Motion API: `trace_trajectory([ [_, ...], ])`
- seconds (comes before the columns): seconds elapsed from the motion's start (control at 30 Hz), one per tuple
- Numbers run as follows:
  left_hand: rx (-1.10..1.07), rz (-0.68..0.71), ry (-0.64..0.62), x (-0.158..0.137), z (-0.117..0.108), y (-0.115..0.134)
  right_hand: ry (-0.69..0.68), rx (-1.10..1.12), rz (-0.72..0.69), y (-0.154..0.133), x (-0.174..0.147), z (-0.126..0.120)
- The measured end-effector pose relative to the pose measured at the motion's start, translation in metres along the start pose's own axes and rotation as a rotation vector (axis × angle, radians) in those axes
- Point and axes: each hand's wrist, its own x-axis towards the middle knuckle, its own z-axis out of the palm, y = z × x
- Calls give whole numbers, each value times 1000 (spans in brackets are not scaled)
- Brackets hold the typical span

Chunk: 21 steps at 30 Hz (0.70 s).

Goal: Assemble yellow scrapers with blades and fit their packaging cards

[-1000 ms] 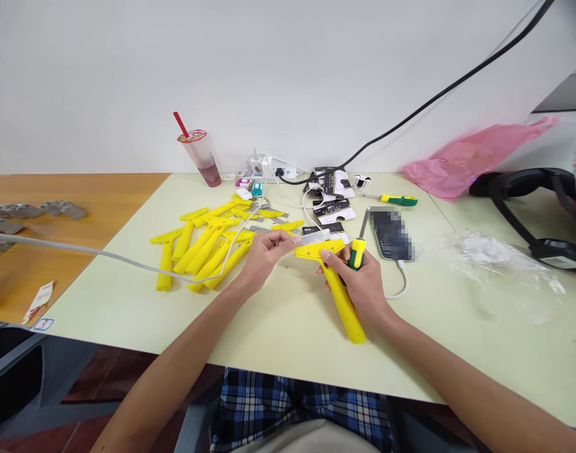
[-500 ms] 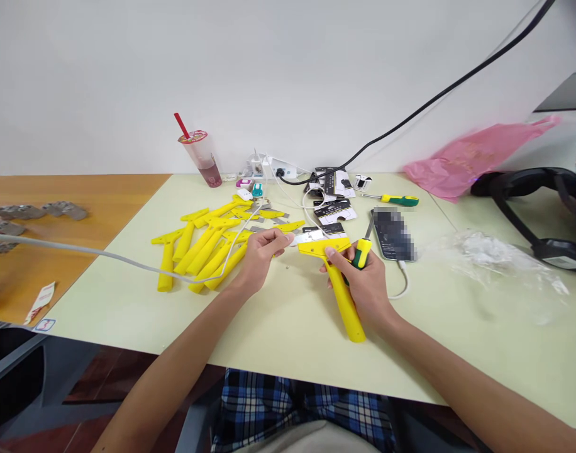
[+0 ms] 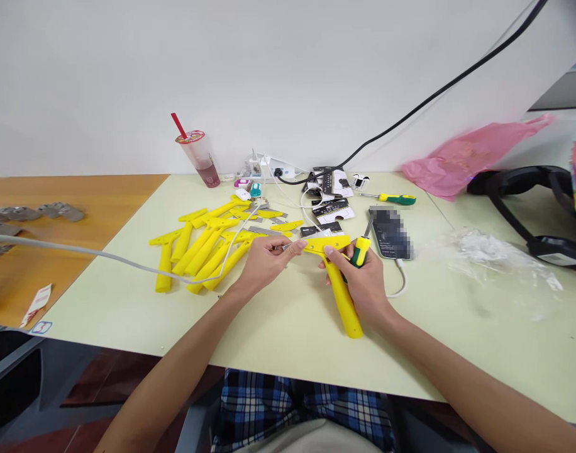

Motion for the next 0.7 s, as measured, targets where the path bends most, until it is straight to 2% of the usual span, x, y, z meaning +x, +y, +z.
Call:
trace_trajectory([
  [0.17, -8, 12, 15, 2, -1, -1, -17, -8, -9, 0, 0, -1],
  [0.33, -107, -23, -51, 5, -5, -5, -41, -51, 13, 0, 0, -2],
  [0.5, -179, -92, -167, 7, -9, -10, -138, -138, 74, 0, -3, -2],
  [0.7, -208, -132, -108, 8, -6, -11, -224, -146, 127, 0, -3, -3],
])
